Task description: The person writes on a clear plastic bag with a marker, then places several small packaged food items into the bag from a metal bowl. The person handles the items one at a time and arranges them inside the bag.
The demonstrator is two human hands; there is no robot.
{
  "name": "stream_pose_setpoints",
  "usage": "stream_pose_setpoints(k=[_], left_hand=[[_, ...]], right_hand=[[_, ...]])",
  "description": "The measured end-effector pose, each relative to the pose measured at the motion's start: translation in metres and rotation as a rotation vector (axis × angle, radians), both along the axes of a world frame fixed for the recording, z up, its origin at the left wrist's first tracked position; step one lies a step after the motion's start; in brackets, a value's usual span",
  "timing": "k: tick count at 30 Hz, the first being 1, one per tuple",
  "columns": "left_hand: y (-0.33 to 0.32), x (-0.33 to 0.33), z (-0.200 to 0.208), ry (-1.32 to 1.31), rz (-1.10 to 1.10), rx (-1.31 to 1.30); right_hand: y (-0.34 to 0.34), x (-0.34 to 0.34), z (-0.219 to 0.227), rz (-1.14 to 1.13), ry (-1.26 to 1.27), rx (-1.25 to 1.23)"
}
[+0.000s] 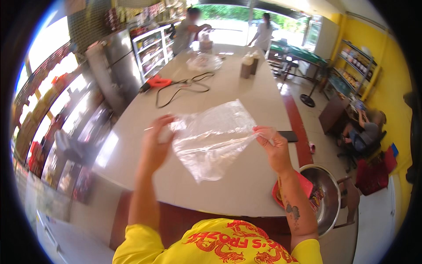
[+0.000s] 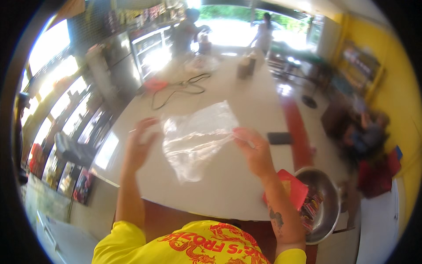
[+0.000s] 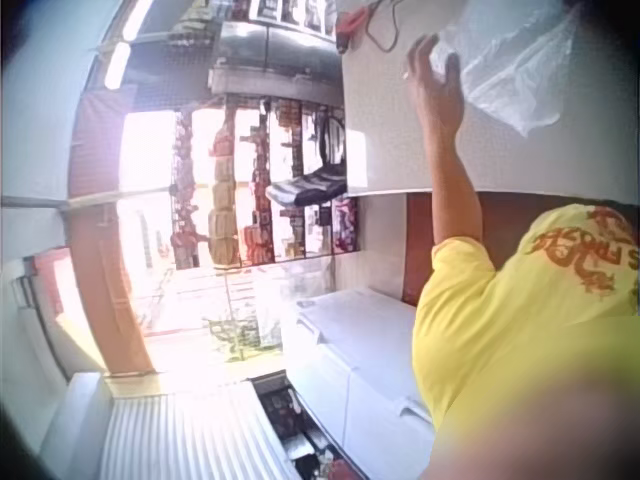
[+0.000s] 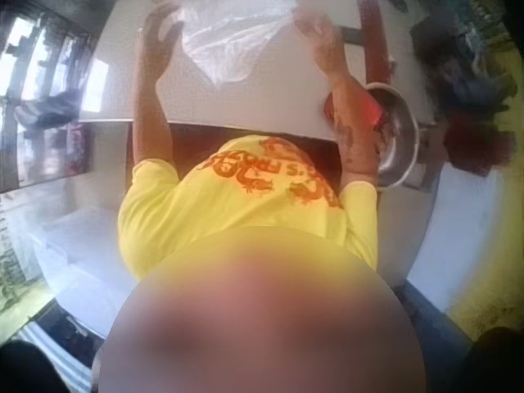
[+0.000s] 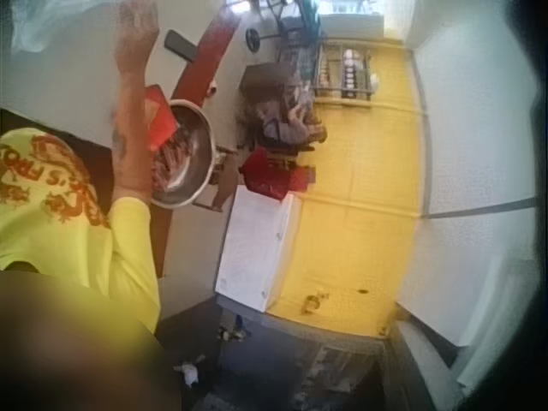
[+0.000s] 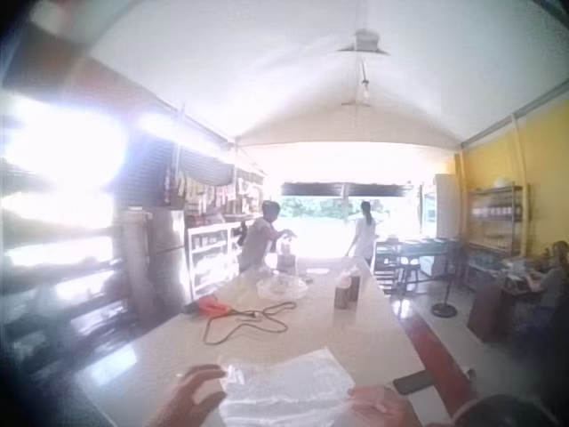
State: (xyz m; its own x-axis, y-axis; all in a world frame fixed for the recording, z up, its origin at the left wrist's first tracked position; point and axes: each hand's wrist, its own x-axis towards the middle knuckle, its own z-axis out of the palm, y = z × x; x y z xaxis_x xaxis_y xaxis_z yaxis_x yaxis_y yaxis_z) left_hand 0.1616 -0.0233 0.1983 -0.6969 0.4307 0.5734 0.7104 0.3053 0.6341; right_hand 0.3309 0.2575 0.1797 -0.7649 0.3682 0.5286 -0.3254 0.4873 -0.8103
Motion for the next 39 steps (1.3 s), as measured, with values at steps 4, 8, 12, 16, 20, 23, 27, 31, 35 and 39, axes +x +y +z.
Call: stream_pose_setpoints(k=[4,8,12,16,20,23,27,31,35,39], left_hand=[[0.059,0.043,-0.026,0.108,-0.235,-0.337],[0.075,0.069,-0.048,0.065,-0.046,-0.250],[0.091,0.104,-0.069,0.172,0.059,-0.116],[0.114,0.106,-0.080,0.221,0.070,-0.042],[0.125,0.110,-0.089,0.168,-0.029,0.078],[0.116,0.093,-0.097,0.095,-0.036,0.058],[0.106,0.082,-0.115,-0.263,-0.069,0.041],[0.103,0.096,-0.134,-0.570,-0.119,-0.034],[0.096,0.106,-0.146,-0.550,-0.193,-0.148],[0.077,0.089,-0.163,-0.712,-0.467,-0.258]], right_hand=[[-0.005,-0.018,0.001,0.004,0.017,0.226],[-0.005,-0.019,0.001,-0.089,0.024,0.258],[-0.008,-0.016,-0.006,-0.189,0.022,0.304],[-0.019,-0.018,-0.007,-0.239,0.026,0.163],[-0.026,-0.013,-0.016,-0.321,0.045,0.150],[-0.020,-0.003,-0.040,-0.387,0.110,0.187],[-0.030,0.015,-0.099,-0.466,0.017,-0.597],[-0.072,0.035,-0.148,0.128,-0.351,-0.960],[-0.071,0.026,-0.160,0.185,-0.278,-0.995],[-0.043,0.024,-0.166,0.247,-0.486,-0.561]])
